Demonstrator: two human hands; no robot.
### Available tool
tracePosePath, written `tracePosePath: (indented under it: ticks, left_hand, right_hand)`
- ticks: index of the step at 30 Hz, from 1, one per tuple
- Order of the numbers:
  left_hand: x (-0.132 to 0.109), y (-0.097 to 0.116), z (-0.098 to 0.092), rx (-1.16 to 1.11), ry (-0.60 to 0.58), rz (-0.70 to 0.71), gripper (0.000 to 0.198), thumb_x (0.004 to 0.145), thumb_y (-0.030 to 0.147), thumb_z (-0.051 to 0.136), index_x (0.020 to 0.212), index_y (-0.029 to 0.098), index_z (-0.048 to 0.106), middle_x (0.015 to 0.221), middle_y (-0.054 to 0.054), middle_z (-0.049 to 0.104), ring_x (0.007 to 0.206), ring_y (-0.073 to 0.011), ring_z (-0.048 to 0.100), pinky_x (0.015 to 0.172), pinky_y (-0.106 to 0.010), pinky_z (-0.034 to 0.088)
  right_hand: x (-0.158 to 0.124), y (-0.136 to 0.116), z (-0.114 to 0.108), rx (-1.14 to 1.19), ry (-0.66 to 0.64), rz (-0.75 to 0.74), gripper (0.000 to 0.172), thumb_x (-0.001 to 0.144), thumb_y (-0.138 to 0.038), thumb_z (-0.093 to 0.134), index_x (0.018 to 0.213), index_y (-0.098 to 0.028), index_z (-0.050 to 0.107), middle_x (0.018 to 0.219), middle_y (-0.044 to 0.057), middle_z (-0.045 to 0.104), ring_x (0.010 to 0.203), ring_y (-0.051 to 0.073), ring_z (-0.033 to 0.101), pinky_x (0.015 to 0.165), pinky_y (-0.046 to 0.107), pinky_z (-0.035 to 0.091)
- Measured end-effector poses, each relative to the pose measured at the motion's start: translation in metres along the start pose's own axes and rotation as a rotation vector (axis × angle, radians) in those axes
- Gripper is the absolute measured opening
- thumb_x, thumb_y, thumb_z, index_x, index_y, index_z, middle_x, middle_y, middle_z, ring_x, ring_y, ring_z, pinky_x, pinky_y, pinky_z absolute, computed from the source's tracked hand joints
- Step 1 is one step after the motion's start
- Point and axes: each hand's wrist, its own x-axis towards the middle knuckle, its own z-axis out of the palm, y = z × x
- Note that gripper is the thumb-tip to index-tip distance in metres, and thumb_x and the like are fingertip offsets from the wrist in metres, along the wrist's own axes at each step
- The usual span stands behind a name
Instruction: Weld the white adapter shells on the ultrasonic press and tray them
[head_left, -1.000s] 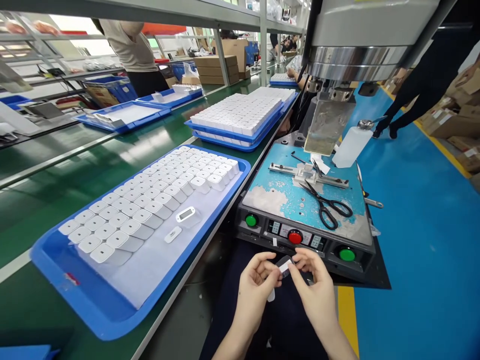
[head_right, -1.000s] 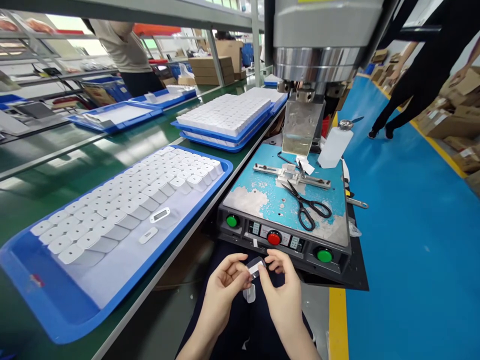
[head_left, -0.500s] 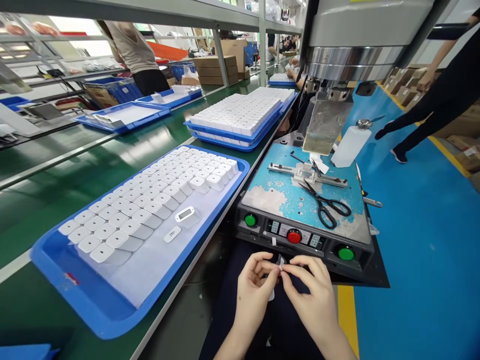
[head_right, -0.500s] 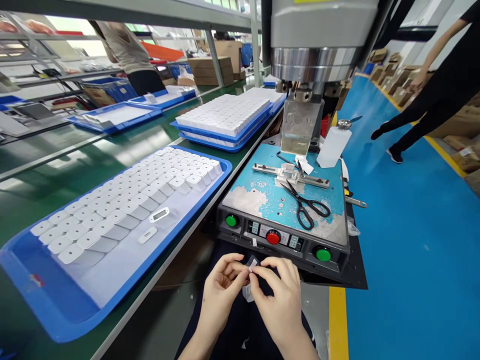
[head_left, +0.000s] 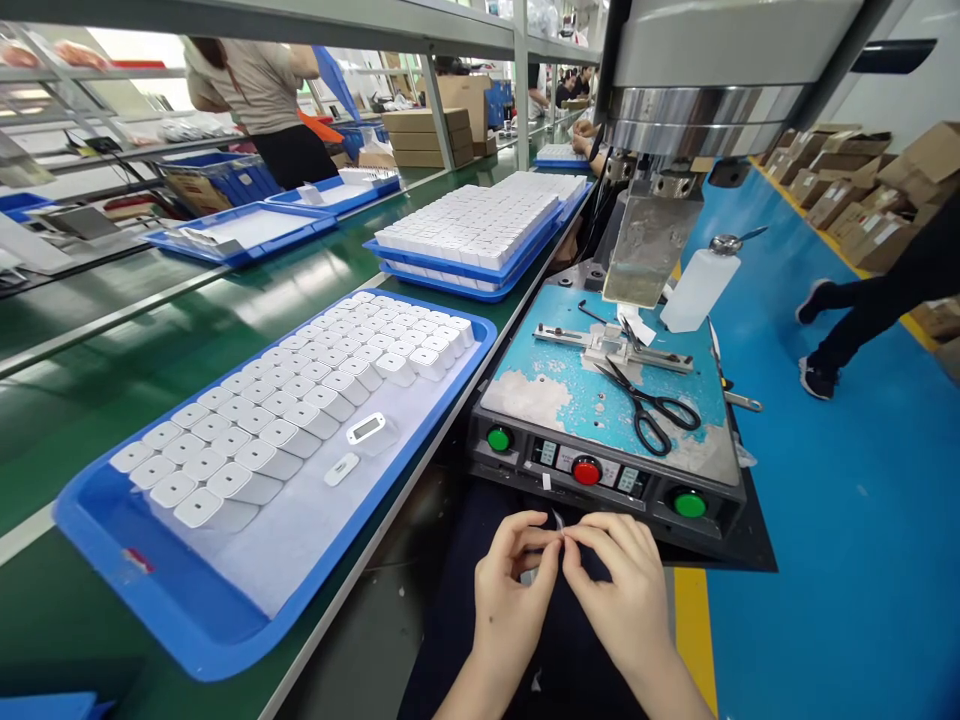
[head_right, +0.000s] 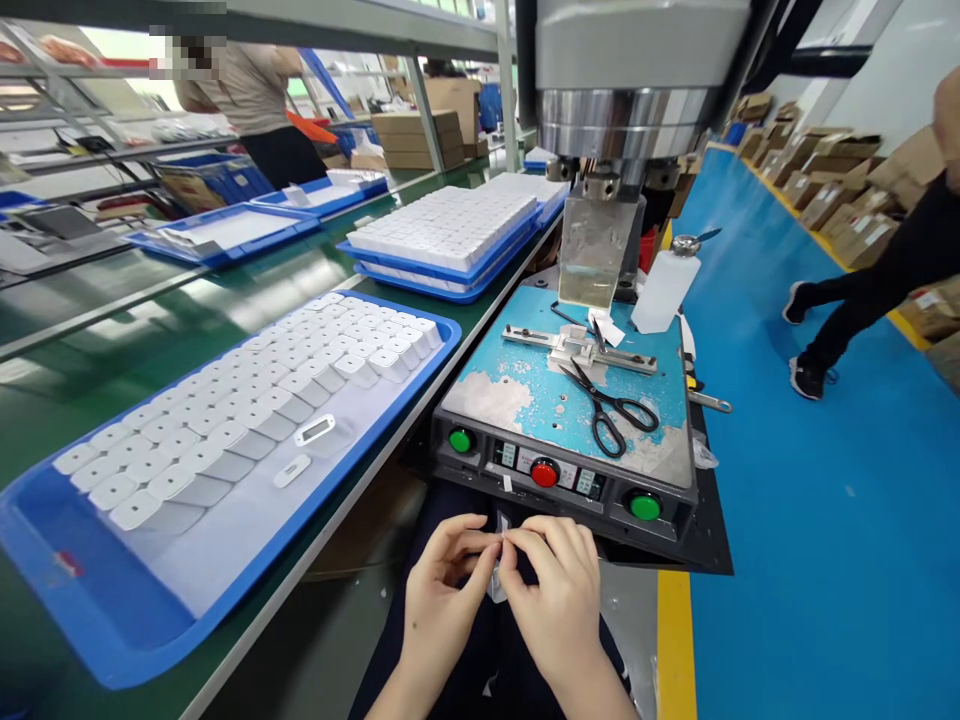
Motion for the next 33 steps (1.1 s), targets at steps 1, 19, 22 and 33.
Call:
tracePosePath:
  ticks: [1,19,22,33]
  left_hand:
    - [0.0,0.0,0.0,-0.003,-0.004,-0.003,0.023,0.081,0.029,0.066,0.099,0.019,0.057,0.078,-0.003,0.071,0.076,-0.0164,0.069,0.066,-0.022,0.055]
    - [-0.005,-0.003,-0.001,0.244,0.008,0.299,0.022,0.085,0.016,0.06,0.105,0.024,0.056,0.086,0.001,0.072,0.077,-0.0132,0.071,0.069,-0.021,0.058]
    - [-0.005,-0.005,0.001,0.338,0.045,0.422,0.026,0.084,0.012,0.06,0.106,0.026,0.057,0.086,0.002,0.072,0.076,-0.0116,0.071,0.07,-0.019,0.058]
    - [-0.006,0.004,0.001,0.114,-0.009,0.114,0.019,0.082,0.024,0.063,0.1,0.02,0.057,0.081,-0.003,0.072,0.077,-0.0168,0.07,0.067,-0.024,0.057]
  right_hand:
    - [0.0,0.001,0.0,0.002,-0.009,0.007,0.01,0.082,-0.015,0.059,0.079,-0.022,0.066,0.078,0.001,0.065,0.073,0.017,0.057,0.069,0.032,0.038]
    - [-0.005,0.004,-0.001,0.054,-0.08,0.097,0.01,0.084,-0.018,0.059,0.081,-0.024,0.065,0.081,0.001,0.066,0.077,0.018,0.059,0.07,0.032,0.04]
    - [-0.005,0.004,0.0,0.018,-0.055,0.064,0.01,0.083,-0.017,0.059,0.082,-0.023,0.066,0.082,0.001,0.066,0.077,0.018,0.059,0.07,0.032,0.039]
    - [-0.003,0.002,-0.001,0.082,-0.065,0.097,0.013,0.081,-0.012,0.054,0.075,-0.022,0.061,0.077,0.001,0.063,0.074,0.017,0.058,0.069,0.031,0.041]
